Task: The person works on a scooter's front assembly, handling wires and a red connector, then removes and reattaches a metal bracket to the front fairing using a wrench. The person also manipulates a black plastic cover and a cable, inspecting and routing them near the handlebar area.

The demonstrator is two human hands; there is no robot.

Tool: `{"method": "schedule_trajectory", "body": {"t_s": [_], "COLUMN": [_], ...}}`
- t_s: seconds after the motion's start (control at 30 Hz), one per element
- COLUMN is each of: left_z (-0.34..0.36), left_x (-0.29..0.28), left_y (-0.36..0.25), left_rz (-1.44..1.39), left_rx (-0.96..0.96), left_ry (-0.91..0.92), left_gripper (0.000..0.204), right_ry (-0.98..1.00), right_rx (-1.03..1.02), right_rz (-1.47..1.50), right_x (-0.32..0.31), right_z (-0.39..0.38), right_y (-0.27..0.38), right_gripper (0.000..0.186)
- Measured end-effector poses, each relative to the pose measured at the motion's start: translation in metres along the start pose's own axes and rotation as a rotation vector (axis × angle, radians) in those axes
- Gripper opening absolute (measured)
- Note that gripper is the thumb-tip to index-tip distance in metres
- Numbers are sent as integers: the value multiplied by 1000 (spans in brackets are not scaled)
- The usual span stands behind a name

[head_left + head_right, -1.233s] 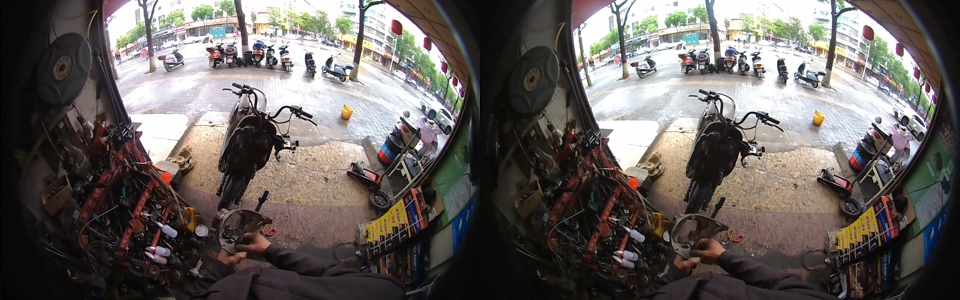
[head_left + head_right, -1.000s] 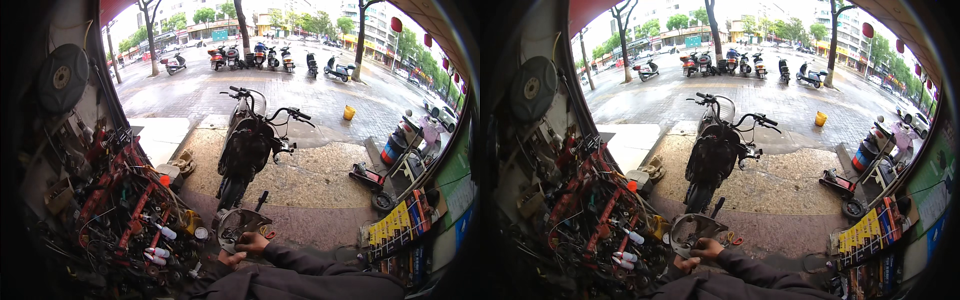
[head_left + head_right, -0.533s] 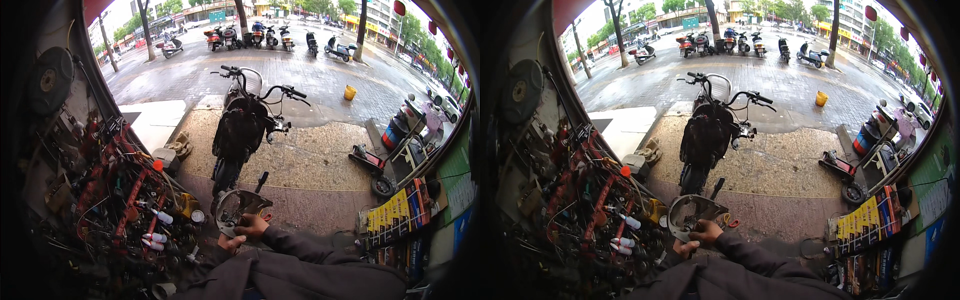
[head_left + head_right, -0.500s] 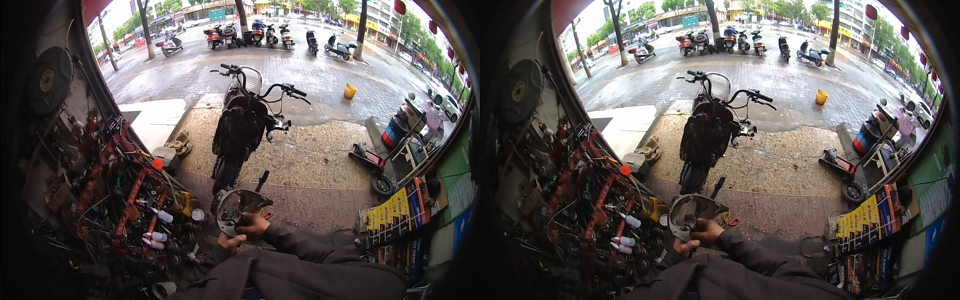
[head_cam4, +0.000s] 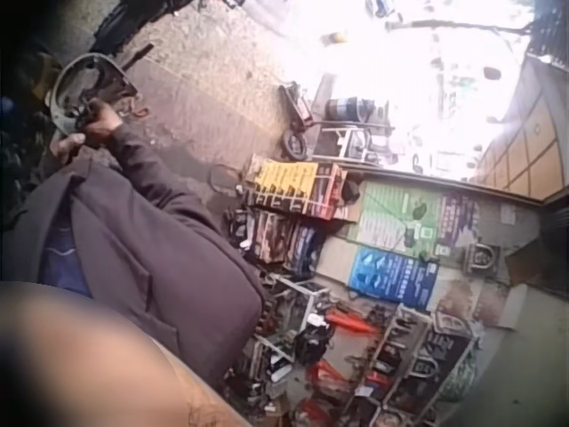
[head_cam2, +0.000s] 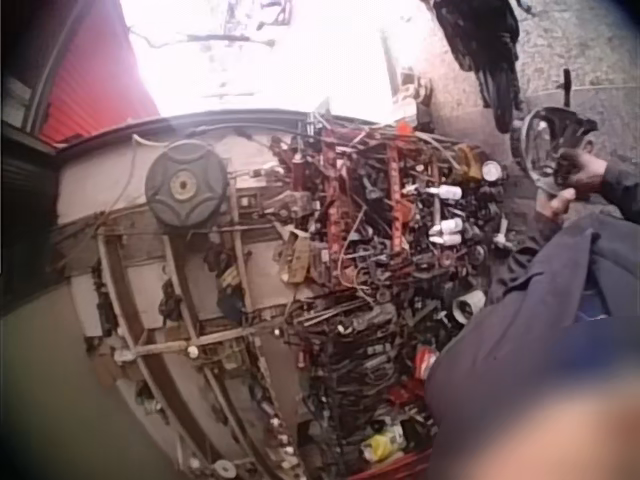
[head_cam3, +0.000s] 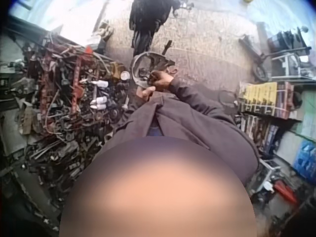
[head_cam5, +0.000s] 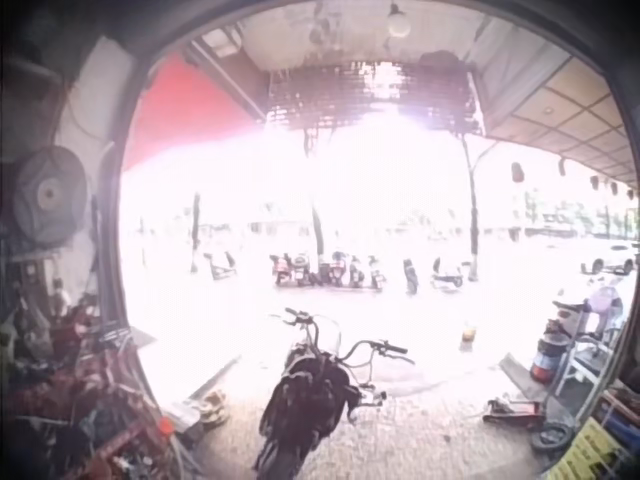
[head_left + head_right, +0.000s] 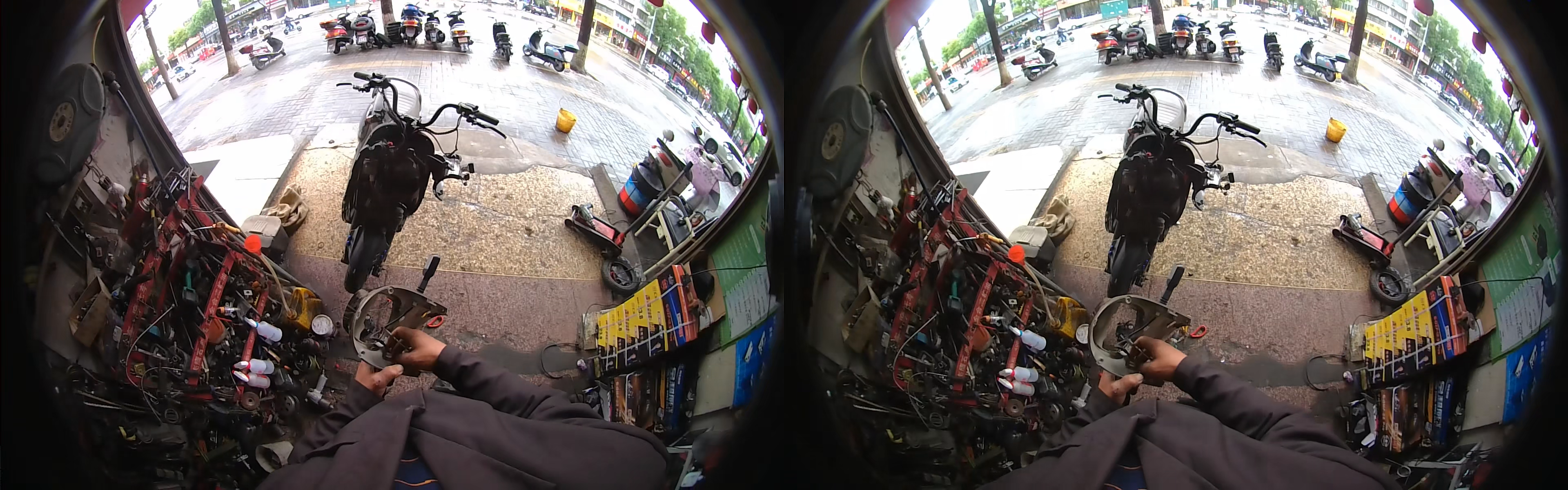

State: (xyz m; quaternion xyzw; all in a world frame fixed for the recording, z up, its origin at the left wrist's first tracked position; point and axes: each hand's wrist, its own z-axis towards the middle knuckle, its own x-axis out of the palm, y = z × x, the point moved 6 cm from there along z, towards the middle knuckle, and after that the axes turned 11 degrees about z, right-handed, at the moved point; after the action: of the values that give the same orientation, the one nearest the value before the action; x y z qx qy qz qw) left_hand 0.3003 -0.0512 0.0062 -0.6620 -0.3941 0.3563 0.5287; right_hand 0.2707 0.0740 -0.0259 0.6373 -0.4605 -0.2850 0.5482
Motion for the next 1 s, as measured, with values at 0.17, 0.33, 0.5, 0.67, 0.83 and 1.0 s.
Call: {"method": "schedule_trajectory", "body": {"t_s": [0.17,0.33,0.5,0.67,0.83,1.0], "left_z": [-5,-8,-11,-14,-10,-6], "left_x": [-9,-23,-25,-21,-19,-14], "left_y": [11,33,23,9,3,14], "left_rz": [-87,-87,-123,-141,-112,-160], "left_rx": [55,-37,17,-20,50,-47], "left_ry": [26,87,-21,-1,-20,-2], "left_gripper": [37,37,30,38,41,39], "right_ry": [-111,-146,-76,-115,-162,-183], "right_rx": [90,14,2,-38,-66,16], "right_rz": [-106,-78,-76,-119,-204,-213], "right_x": [9,20,26,24,19,15], "right_z": [2,4,8,11,14,13], "right_y": [-1,-1,-5,-3,2,5], "right_gripper": [40,37,34,31,27,26]}}
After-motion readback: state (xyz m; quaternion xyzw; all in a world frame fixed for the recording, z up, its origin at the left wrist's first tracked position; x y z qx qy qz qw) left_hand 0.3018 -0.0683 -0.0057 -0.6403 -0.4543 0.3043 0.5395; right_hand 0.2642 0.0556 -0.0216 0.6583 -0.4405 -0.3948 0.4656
